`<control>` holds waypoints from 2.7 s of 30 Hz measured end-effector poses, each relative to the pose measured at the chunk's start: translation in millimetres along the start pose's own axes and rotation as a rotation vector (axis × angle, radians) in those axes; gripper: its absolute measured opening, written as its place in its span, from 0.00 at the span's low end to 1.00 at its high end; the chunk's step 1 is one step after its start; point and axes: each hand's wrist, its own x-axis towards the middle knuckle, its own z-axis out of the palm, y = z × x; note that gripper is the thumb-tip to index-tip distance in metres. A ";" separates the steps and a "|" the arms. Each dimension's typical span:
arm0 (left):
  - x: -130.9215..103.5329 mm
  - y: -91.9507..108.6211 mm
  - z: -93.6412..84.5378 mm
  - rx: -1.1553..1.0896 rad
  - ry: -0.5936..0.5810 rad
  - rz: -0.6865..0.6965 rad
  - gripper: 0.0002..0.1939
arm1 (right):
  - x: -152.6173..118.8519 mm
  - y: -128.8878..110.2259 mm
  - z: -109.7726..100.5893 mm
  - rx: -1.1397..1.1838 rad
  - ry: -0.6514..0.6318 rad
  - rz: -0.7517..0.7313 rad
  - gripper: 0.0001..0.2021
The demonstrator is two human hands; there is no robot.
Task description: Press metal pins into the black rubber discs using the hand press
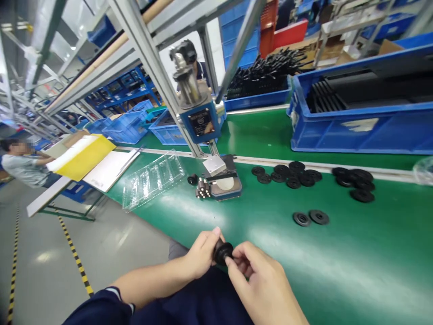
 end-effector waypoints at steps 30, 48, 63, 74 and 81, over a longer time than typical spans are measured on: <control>121.4 28.1 -140.6 0.605 0.872 0.408 0.13 | 30.5 157.3 -81.1 -0.519 0.424 0.581 0.36; 112.0 56.0 -126.6 0.832 0.361 0.229 0.33 | 19.5 170.3 -68.9 -0.379 0.649 0.482 0.28; 113.7 58.7 -115.6 0.744 0.339 0.235 0.09 | 23.4 160.3 -72.7 -0.337 0.629 0.579 0.25; 84.0 65.8 -125.8 0.252 0.110 0.212 0.10 | 22.5 163.4 -63.0 -0.536 0.718 0.173 0.23; 55.0 20.4 -54.4 0.029 -0.142 0.162 0.20 | 96.2 126.7 -37.9 -0.937 0.383 0.004 0.29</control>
